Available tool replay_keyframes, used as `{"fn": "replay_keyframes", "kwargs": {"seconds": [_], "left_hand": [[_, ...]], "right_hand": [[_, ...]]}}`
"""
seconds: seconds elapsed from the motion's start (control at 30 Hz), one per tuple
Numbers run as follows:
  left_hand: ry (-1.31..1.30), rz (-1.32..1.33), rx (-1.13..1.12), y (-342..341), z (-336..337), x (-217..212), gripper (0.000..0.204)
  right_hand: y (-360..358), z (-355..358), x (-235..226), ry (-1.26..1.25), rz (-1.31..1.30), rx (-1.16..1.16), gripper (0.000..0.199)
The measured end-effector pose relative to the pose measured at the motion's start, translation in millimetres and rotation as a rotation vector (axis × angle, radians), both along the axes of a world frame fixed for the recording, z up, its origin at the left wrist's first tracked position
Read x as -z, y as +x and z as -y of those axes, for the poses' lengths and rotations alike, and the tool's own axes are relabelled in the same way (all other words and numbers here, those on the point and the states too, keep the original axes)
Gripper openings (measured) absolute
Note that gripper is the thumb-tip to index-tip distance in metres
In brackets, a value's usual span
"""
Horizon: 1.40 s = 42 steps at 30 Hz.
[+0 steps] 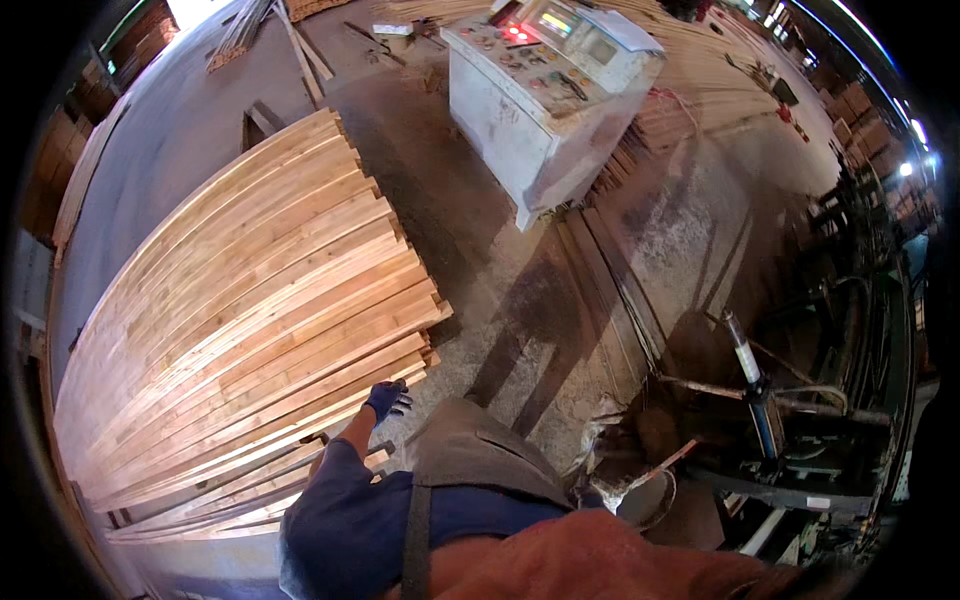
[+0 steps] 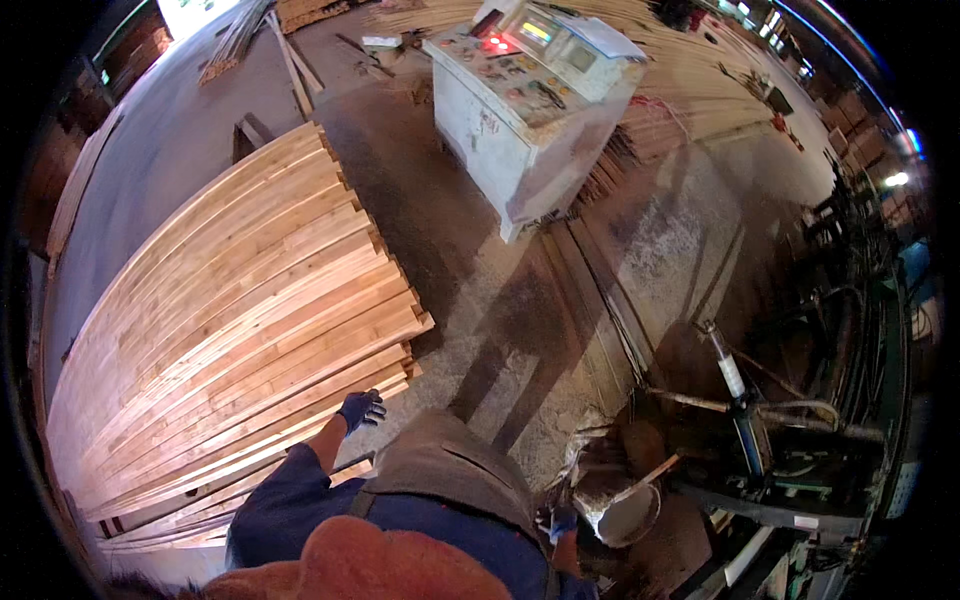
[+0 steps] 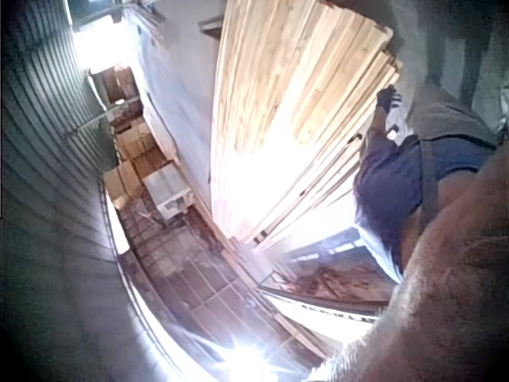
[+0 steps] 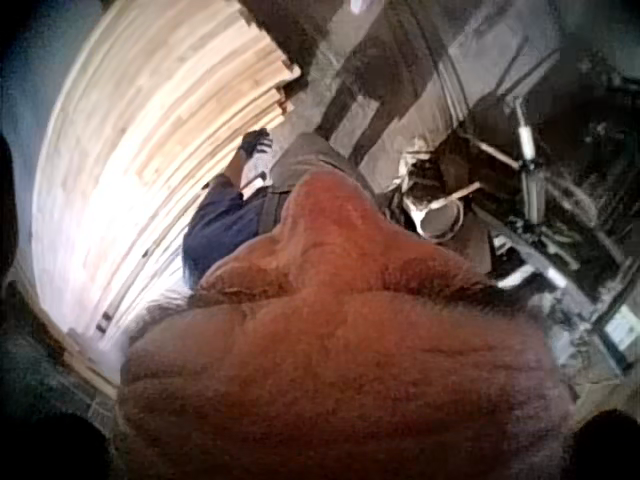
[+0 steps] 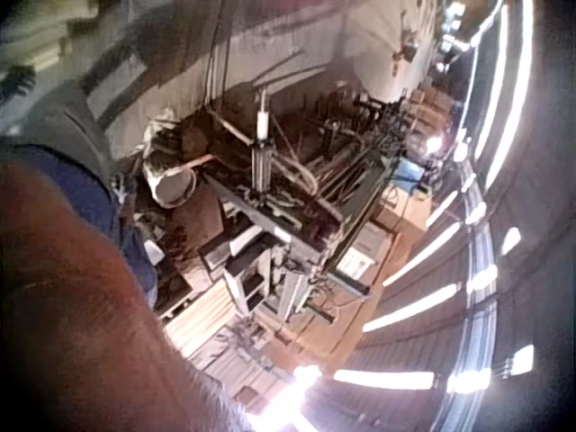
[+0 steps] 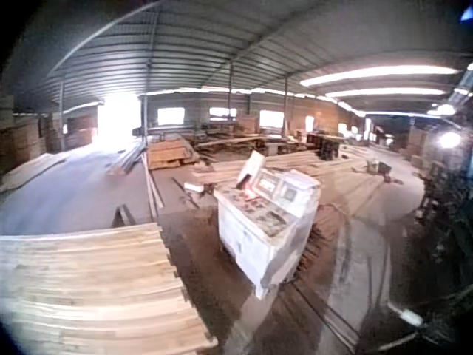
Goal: The person applies a white adhesive to long wooden planks using a brush and a container. They dip the brush into the adhesive and spread it evenly across the surface of the planks. The person then moves to a control panel to operate a machine, likely to process the treated wood.
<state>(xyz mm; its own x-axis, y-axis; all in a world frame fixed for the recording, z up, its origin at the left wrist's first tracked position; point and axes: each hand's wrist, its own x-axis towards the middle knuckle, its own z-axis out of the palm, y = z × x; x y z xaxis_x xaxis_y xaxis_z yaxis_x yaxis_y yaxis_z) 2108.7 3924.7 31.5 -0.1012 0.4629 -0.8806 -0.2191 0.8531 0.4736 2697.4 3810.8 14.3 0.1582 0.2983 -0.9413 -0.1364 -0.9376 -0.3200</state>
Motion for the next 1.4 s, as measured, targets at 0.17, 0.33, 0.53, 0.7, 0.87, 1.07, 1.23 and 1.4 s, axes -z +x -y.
{"fn": "replay_keyframes", "kwargs": {"seconds": [0.17, 0.33, 0.53, 0.7, 0.87, 1.07, 1.23, 1.4], "left_hand": [[0.096, 0.039, -0.267, -35, -68, 3, 0.04], [0.127, 0.04, -0.461, -48, -78, 38, 0.042], [-0.035, 0.179, -0.96, -30, -69, 71, 0.045], [-0.084, 0.201, -0.881, -3, -141, 32, 0.053], [-0.145, 0.206, -0.92, 7, -203, 12, 0.054], [-0.088, 0.183, -0.918, -56, -276, 50, 0.049], [0.045, 0.111, -0.825, -197, -393, 46, 0.046], [0.101, 0.196, -0.73, -334, -523, 5, 0.043]], "right_hand": [[-15, -172, -24, 0.446, 0.145, -0.605, 0.023], [-65, -338, -52, 0.025, 0.038, -0.573, 0.018], [-61, -540, 25, -0.13, -0.138, -0.56, 0.015], [-116, -707, -17, 0.309, -0.221, -0.338, 0.014], [-201, -870, -39, 0.49, 0.01, -0.115, 0.053], [-269, -989, -85, 0.556, 0.011, 0.093, 0.068], [-314, -1033, -45, 0.537, -0.089, 0.32, 0.052], [-305, -1022, -13, 0.804, 0.019, 0.465, 0.055]]}}
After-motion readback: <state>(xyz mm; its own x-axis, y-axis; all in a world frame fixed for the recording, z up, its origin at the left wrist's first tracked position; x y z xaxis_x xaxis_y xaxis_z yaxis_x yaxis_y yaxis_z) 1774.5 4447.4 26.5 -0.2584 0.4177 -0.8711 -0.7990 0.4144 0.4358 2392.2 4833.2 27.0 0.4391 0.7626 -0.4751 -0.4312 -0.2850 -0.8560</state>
